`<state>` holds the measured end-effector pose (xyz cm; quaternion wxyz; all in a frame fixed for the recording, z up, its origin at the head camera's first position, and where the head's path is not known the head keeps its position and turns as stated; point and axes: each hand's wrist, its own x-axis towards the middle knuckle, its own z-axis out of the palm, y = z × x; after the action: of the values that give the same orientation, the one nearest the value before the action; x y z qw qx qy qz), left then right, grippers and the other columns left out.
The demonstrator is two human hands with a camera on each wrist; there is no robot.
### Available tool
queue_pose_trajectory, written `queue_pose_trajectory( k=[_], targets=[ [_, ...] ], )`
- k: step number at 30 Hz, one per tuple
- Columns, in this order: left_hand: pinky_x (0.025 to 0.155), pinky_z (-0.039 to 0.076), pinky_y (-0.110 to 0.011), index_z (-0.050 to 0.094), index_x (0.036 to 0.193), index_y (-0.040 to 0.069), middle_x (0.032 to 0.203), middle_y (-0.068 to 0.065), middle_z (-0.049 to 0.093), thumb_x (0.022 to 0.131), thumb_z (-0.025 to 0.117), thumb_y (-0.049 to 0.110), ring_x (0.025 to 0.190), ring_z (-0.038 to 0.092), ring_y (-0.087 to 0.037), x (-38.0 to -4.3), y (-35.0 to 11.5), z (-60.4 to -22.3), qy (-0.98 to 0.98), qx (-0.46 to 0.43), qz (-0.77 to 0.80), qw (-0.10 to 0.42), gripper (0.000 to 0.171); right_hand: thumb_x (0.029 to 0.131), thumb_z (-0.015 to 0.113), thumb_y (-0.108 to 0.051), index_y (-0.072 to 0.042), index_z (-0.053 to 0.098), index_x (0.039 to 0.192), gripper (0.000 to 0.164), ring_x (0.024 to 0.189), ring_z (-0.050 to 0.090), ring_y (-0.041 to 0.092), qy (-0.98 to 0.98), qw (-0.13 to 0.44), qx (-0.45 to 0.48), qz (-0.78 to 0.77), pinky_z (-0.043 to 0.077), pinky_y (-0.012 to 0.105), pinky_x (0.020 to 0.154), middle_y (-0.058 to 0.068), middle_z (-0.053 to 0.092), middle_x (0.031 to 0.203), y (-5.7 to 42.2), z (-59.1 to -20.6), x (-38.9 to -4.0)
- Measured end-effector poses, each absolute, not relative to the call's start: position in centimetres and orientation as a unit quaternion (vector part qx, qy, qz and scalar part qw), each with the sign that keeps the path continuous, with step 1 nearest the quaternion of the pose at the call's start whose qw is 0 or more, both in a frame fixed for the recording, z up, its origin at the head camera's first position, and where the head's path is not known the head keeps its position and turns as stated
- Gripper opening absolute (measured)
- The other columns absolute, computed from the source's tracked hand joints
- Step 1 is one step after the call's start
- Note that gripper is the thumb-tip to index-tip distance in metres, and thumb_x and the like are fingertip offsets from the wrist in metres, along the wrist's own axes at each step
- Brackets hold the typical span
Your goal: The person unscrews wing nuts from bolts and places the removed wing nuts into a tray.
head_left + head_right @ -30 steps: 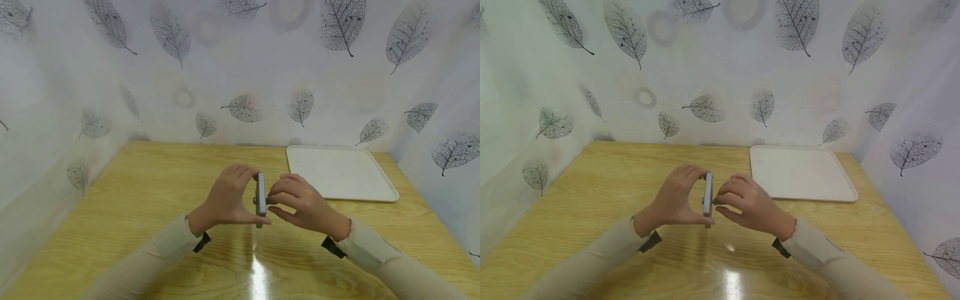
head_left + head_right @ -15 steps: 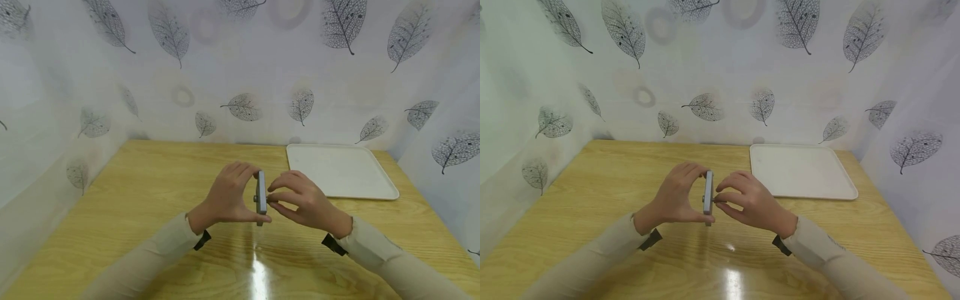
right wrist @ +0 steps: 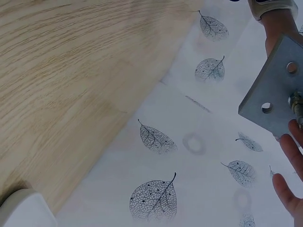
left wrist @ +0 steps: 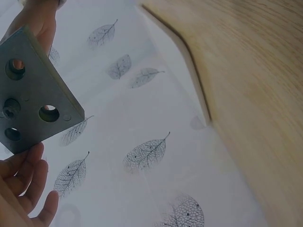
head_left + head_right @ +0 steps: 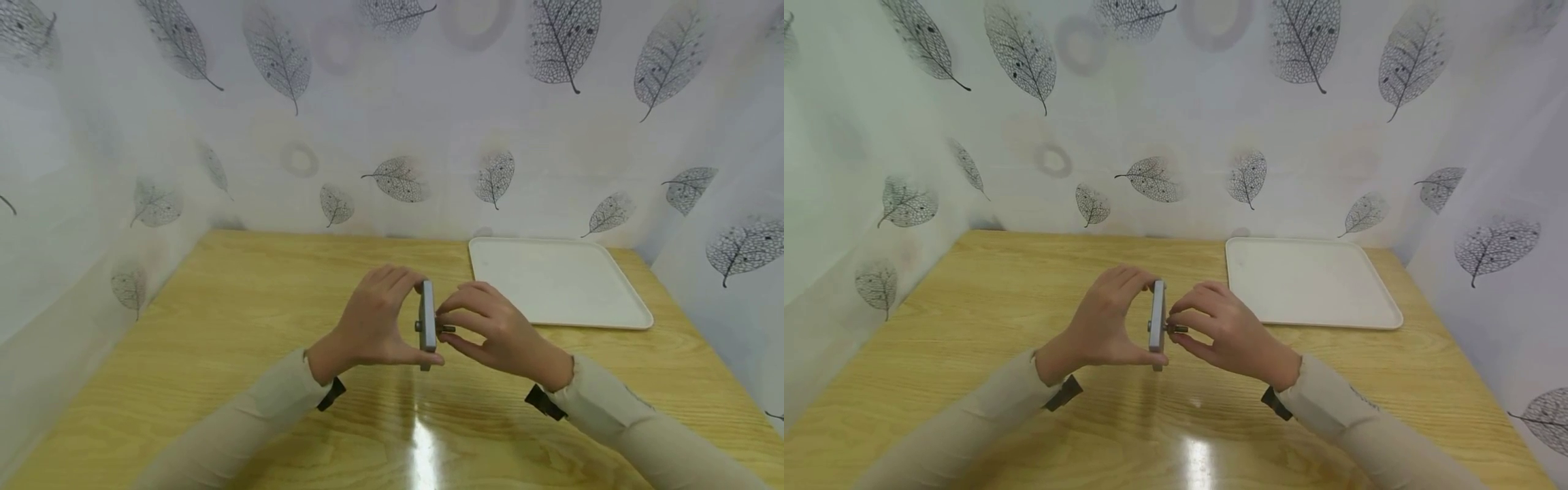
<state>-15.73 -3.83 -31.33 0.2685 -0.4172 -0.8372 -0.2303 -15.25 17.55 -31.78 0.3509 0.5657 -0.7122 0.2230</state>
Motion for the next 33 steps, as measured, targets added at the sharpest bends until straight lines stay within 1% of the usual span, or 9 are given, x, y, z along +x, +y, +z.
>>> queue_pose_trajectory(
  k=[5,11,14,19,24,29,33],
  targets=[
    [0.087,0.044,-0.035,0.058,0.112,0.008,0.096,0.000,0.060,0.047,0.079,0.066,0.091,0.053,-0.015,-15.74,-3.89,-31.54,-0.837,-0.417,-0.230,0.269,0.090,0.094,0.056,-0.022,-0.007,0.068,0.087,0.019,0.083,0.060,0.017,-0.691,0.372,0.577,0.227,0.045,0.040,0.084,0.004,0.065,0.088,17.29,-31.60,-14.85],
    [0.086,0.044,-0.035,0.058,0.111,0.008,0.096,0.000,0.060,0.046,0.080,0.065,0.090,0.053,-0.015,-15.61,-3.90,-31.54,-0.838,-0.414,-0.232,0.269,0.090,0.093,0.057,-0.021,-0.008,0.068,0.088,0.018,0.083,0.062,0.017,-0.695,0.368,0.580,0.212,0.047,0.043,0.083,0.004,0.066,0.087,17.38,-31.75,-14.36],
    [0.086,0.044,-0.035,0.058,0.111,0.008,0.095,0.000,0.060,0.045,0.081,0.065,0.089,0.053,-0.015,-15.63,-3.88,-31.59,-0.835,-0.417,-0.234,0.273,0.089,0.093,0.057,-0.022,-0.007,0.068,0.087,0.020,0.082,0.062,0.017,-0.692,0.372,0.578,0.221,0.046,0.041,0.083,0.004,0.066,0.087,17.34,-31.73,-14.42],
    [0.085,0.044,-0.034,0.058,0.109,0.009,0.095,0.000,0.060,0.049,0.077,0.069,0.089,0.053,-0.015,-15.72,-3.92,-31.77,-0.831,-0.421,-0.236,0.277,0.087,0.095,0.055,-0.022,-0.006,0.067,0.085,0.022,0.081,0.059,0.017,-0.685,0.377,0.577,0.237,0.044,0.037,0.085,0.004,0.065,0.085,17.26,-31.53,-14.82],
    [0.085,0.044,-0.034,0.058,0.109,0.009,0.095,0.000,0.060,0.050,0.076,0.070,0.089,0.053,-0.015,-15.67,-3.96,-31.79,-0.832,-0.421,-0.234,0.277,0.087,0.095,0.054,-0.023,-0.007,0.067,0.084,0.023,0.082,0.059,0.018,-0.686,0.367,0.580,0.241,0.044,0.038,0.084,0.004,0.064,0.087,17.35,-31.71,-14.90],
    [0.085,0.045,-0.035,0.058,0.109,0.008,0.096,-0.001,0.060,0.047,0.079,0.067,0.090,0.053,-0.015,-15.51,-4.06,-31.62,-0.834,-0.417,-0.233,0.277,0.088,0.095,0.054,-0.023,-0.008,0.068,0.081,0.024,0.083,0.060,0.018,-0.688,0.363,0.582,0.238,0.045,0.039,0.084,0.005,0.065,0.088,17.35,-31.79,-14.68],
    [0.084,0.045,-0.035,0.058,0.109,0.009,0.096,-0.001,0.060,0.049,0.077,0.069,0.090,0.053,-0.015,-15.57,-4.02,-31.64,-0.832,-0.418,-0.235,0.277,0.088,0.095,0.054,-0.023,-0.008,0.068,0.083,0.024,0.083,0.059,0.018,-0.691,0.367,0.577,0.234,0.045,0.038,0.083,0.005,0.065,0.088,17.32,-31.58,-14.68]
  ],
)
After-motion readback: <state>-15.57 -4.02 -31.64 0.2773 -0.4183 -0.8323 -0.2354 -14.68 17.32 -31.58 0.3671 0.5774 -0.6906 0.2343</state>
